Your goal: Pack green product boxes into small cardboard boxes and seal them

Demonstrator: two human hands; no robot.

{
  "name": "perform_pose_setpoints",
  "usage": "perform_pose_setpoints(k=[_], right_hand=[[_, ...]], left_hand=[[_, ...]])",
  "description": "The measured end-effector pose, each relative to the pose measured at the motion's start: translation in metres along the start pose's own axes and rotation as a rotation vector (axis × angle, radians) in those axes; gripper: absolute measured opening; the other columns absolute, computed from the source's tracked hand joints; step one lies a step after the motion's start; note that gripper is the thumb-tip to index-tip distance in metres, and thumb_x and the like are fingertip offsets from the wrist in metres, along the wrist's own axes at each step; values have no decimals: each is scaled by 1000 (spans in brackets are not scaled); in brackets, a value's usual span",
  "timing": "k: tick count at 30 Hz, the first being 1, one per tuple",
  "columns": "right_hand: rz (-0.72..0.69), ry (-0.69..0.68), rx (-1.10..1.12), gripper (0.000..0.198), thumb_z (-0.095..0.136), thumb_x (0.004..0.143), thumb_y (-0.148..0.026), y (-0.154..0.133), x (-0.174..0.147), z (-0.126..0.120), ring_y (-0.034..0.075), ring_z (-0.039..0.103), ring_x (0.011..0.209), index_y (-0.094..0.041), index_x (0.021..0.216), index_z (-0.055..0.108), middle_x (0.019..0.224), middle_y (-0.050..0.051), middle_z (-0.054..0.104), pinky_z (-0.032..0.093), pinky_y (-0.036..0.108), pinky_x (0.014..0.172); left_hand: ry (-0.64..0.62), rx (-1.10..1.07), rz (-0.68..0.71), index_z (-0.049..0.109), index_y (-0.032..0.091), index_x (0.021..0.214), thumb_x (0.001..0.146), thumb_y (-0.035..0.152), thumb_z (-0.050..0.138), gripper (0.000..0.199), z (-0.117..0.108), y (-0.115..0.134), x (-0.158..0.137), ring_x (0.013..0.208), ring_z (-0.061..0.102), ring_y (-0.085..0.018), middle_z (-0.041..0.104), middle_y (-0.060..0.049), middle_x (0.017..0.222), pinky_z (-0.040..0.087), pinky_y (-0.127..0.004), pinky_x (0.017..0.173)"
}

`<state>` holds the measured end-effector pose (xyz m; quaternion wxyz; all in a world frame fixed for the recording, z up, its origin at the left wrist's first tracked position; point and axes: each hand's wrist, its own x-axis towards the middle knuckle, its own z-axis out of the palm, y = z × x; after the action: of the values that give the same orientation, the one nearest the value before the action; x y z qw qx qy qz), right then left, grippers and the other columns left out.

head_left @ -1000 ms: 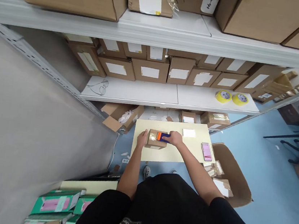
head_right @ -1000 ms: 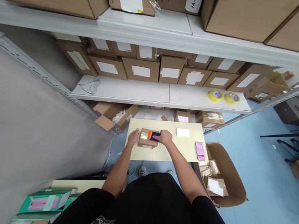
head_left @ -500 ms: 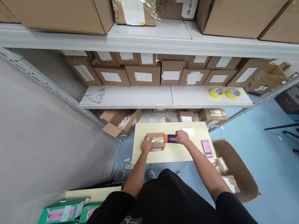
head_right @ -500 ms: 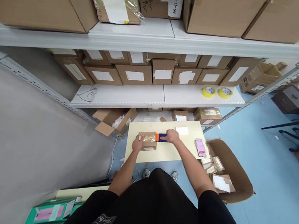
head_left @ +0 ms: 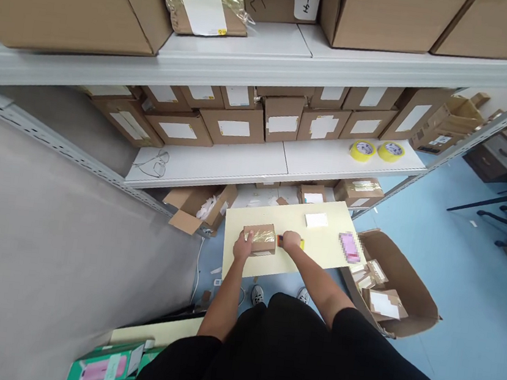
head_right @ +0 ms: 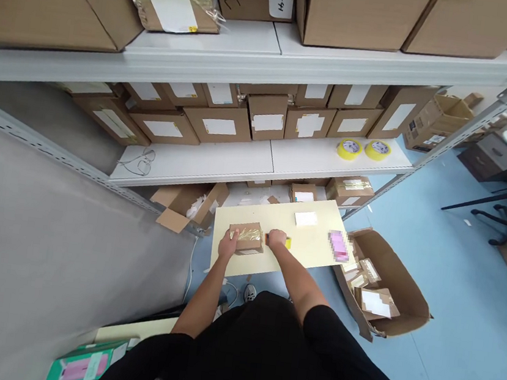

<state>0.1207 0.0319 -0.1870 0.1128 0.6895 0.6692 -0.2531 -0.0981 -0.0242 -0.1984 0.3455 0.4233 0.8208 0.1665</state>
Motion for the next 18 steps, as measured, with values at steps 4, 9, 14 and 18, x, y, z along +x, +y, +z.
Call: perform_pose_setpoints(k=[4, 9, 14, 18], right_hand=[[98, 40, -8, 44, 55, 102, -45, 37, -7, 25, 32, 70, 113, -13, 129, 67, 121, 22, 75, 50, 39, 95], [162, 121, 21, 41, 43, 106, -30, 129, -7, 31, 33, 56, 133, -6, 131, 63, 128, 24, 70, 38, 38, 110], [230, -76, 104, 39, 51, 99, -20, 193, -11, 29, 29, 64, 120, -16, 136, 61, 134, 19, 66, 45, 37, 100], [275, -63, 146, 42, 55, 95, -20, 202, -17, 28, 26, 65, 121, -18, 136, 62, 145, 18, 60, 47, 34, 98]], left_hand=[[1, -4, -9, 54, 26, 148, 100, 72, 34, 70, 0, 3, 3, 122, 69, -34, 72, -13, 135, 52, -43, 101], [14, 2, -7, 55, 25, 147, 101, 71, 35, 68, 2, 8, 6, 123, 68, -35, 73, -14, 133, 52, -45, 101], [29, -5, -3, 57, 26, 143, 101, 70, 35, 65, 3, 8, 8, 120, 69, -34, 73, -11, 133, 52, -44, 101], [39, 4, 8, 58, 26, 142, 100, 72, 35, 66, 3, 8, 10, 118, 70, -34, 74, -12, 131, 53, -43, 99]])
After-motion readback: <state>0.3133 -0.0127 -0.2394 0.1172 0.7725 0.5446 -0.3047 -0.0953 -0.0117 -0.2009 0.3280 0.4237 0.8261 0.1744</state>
